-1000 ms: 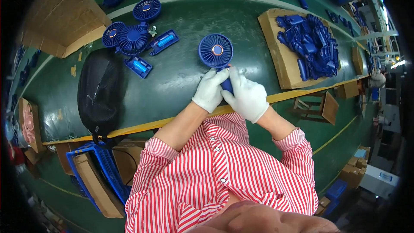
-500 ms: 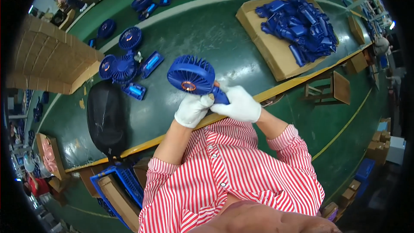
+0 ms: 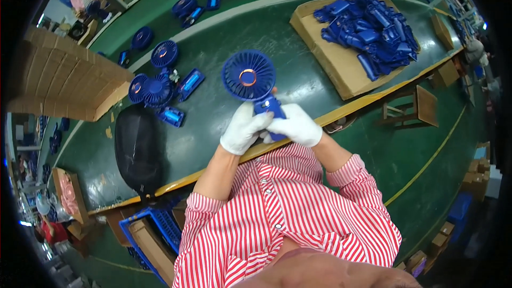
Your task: The person assembles portable electric fans by fitting internal components and casing pieces together by hand, tests their operation, and places the assembled fans onto the conveyor belt.
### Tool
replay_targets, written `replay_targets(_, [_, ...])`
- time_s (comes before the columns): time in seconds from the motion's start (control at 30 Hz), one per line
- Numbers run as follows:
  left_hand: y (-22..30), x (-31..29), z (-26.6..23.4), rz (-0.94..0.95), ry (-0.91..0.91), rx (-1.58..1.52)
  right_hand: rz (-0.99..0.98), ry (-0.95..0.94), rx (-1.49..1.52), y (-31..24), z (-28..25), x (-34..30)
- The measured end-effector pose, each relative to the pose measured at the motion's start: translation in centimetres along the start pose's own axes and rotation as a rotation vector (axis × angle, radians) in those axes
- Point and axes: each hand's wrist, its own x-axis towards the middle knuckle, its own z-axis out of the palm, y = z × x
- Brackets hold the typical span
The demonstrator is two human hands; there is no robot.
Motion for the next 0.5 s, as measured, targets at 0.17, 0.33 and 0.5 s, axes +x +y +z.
replay_targets(0.17, [-0.1,0.1,0.0,-0.018,0.157,0.136,-0.066,-0.015,0.077,0.1,0.4,0.4])
replay_targets(0.33, [-1.1,0.7,-1.0,-0.023,0.09,0.066,-0.007,-0.01,0.152,0.2,0.1,0.5])
replay_targets(0.5, [-1.7,0.8,-1.7,-0.09,-0.014,-0.015,-0.079,-0.113,0.125,0.4,0.2,0.8])
